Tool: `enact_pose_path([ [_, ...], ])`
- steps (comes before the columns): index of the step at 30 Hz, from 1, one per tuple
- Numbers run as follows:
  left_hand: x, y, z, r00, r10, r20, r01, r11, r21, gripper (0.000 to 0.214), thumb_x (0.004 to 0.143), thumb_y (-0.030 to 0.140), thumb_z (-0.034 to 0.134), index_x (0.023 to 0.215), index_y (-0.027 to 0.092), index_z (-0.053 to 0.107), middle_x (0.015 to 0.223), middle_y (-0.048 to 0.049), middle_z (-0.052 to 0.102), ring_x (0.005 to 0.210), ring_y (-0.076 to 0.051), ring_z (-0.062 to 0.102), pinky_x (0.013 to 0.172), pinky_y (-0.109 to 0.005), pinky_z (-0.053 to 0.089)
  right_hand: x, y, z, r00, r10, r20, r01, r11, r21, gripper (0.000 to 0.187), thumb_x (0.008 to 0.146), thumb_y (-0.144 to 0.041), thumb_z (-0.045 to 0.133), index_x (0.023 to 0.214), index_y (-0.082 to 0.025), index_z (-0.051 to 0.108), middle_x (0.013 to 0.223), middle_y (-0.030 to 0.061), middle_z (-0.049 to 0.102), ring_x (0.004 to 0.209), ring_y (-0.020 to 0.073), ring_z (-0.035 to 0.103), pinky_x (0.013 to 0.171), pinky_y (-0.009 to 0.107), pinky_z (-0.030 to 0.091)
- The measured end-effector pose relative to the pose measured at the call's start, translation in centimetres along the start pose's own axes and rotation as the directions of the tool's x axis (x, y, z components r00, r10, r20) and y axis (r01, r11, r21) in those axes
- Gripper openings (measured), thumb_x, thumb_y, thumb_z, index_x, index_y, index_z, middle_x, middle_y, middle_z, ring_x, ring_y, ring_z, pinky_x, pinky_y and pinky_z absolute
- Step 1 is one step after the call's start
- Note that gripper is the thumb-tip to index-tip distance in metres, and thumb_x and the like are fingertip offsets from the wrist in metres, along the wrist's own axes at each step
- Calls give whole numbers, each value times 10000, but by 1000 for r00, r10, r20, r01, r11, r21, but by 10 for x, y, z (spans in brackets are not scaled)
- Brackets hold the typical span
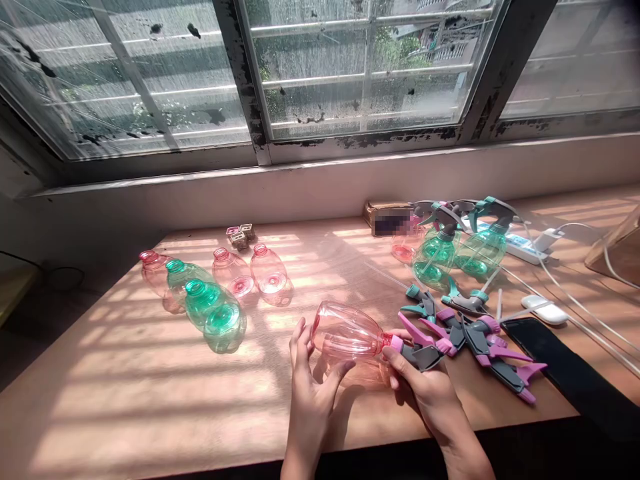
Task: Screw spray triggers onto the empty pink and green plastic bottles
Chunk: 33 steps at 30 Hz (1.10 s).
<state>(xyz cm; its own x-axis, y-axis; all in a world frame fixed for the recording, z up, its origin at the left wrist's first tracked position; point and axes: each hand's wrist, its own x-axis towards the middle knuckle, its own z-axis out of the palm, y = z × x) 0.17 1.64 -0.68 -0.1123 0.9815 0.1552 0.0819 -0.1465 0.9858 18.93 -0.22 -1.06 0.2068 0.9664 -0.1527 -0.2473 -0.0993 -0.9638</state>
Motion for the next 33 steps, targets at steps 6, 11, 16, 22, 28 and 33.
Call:
enact_pose_path([
  [6,-2,-1,2,1000,-20,-7,20,998,-55,908,834,471,857,1592,331,378,1658,-112,437,1546,-321,423,1246,-461,401,1,6,-4,999,-13,30,17,994,-112,412,831,-599,818,803,-196,736,593,-10,614,533,156,538,507,273,473],
  [11,-1,8,3,994,-93,-50,87,991,-105,847,874,541,794,1581,295,398,1604,-138,503,1515,-342,467,1240,-480,411,-1,0,-3,996,66,68,-55,987,-152,416,791,-602,850,760,-204,731,623,7,648,543,159,550,493,273,448],
  [16,-1,9,4,992,-114,-59,106,986,-126,835,872,529,801,1578,297,419,1569,-127,539,1502,-338,477,1241,-487,405,-1,-2,0,1000,9,23,-5,983,-184,410,785,-597,848,836,-197,776,601,5,648,557,176,569,534,289,486],
  [22,1,1,0,999,-43,16,44,997,-70,706,888,464,802,1516,335,505,1663,-100,410,1491,-340,483,1223,-486,417,0,4,1,997,-2,-76,-1,999,-42,485,753,-593,877,1002,-193,761,588,-27,620,493,164,551,446,269,458],
  [28,0,2,-2,999,5,47,-7,999,37,661,929,413,756,1529,358,483,1683,-87,387,1531,-329,428,1241,-497,380,3,7,-1,999,-33,-41,33,999,20,510,811,-564,858,1127,-193,709,560,-37,618,478,151,531,409,235,443],
  [33,-1,4,0,997,-32,76,30,999,30,763,887,396,798,1554,348,430,1664,-87,416,1516,-304,445,1242,-458,392,1,2,3,997,-59,-50,60,998,9,482,826,-568,846,1086,-185,712,559,-33,618,454,137,516,405,233,426],
])
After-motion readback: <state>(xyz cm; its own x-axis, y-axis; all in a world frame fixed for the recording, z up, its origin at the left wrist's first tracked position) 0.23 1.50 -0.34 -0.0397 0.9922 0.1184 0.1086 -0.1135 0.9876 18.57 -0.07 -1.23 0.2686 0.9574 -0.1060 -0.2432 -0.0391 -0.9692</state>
